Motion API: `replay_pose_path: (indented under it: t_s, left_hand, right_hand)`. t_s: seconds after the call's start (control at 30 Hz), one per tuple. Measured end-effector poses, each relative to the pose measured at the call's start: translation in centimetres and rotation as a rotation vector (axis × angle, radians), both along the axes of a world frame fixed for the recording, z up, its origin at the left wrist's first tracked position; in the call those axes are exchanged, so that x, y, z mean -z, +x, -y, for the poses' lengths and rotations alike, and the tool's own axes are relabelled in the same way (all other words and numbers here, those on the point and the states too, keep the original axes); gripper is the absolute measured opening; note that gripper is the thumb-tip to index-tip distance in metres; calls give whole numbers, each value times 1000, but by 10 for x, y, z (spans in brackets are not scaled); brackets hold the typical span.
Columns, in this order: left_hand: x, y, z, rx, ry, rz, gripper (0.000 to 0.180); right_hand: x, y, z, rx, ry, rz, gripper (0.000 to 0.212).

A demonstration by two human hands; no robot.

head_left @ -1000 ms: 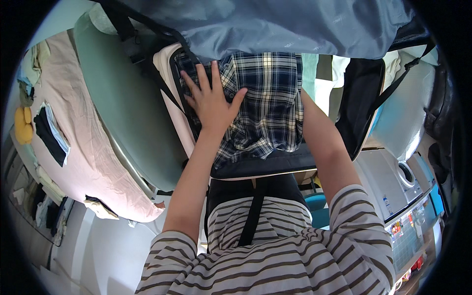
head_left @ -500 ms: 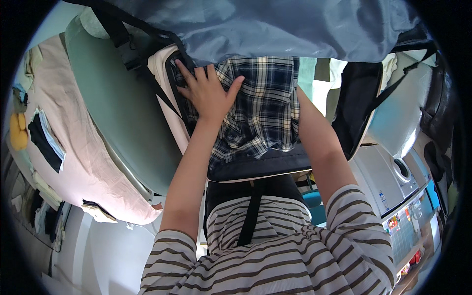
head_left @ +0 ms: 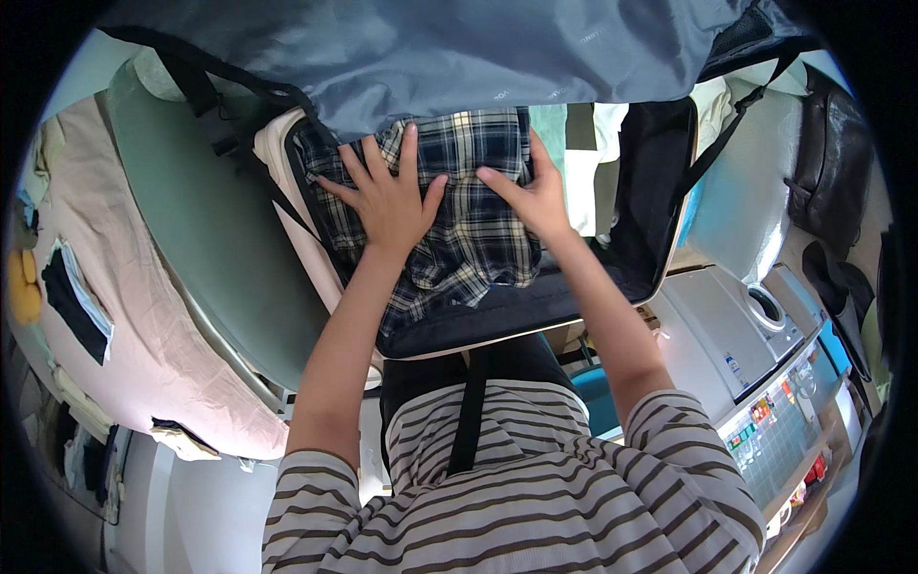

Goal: The person folds a light green sheet on a bed, then places it into an open suitcase. They add socks and several folded shirts, then close the suitcase.

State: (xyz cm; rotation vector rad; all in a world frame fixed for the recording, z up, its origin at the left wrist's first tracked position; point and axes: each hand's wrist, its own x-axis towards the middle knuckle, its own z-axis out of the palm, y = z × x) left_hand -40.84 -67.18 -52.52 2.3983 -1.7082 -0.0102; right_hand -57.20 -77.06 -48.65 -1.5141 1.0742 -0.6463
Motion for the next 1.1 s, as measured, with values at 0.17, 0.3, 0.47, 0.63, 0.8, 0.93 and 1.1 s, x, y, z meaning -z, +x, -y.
replay_pose_path:
  t_s: [0.17,0.3,0.47,0.63,0.8,0.93,1.1]
  left_hand:
    - [7,-2,13,-37,13,44,73]
    - [-9,-5,9,-15,22,10,76]
    - [-35,-37,-39,-35,155,-152,104]
    - [-5,-42,-46,-86,270,-147,107]
    - [-10,-36,-40,-56,194,-58,91]
    - [-20,-2,-38,-39,-124,-75,73]
    - [2,20,-3,-232,-196,-29,74]
  right_hand:
    - [46,1,9,113,-244,-355,51]
    - [61,-16,14,182,-29,-106,46]
    - [7,-11,-27,128,-205,-524,102]
    - [34,-17,-45,-41,-310,-771,126]
    - [37,-12,-34,-65,-227,-853,129]
    - [4,-18,-57,-87,-487,-827,114]
    - [-29,-9,-77,-372,-606,-731,95]
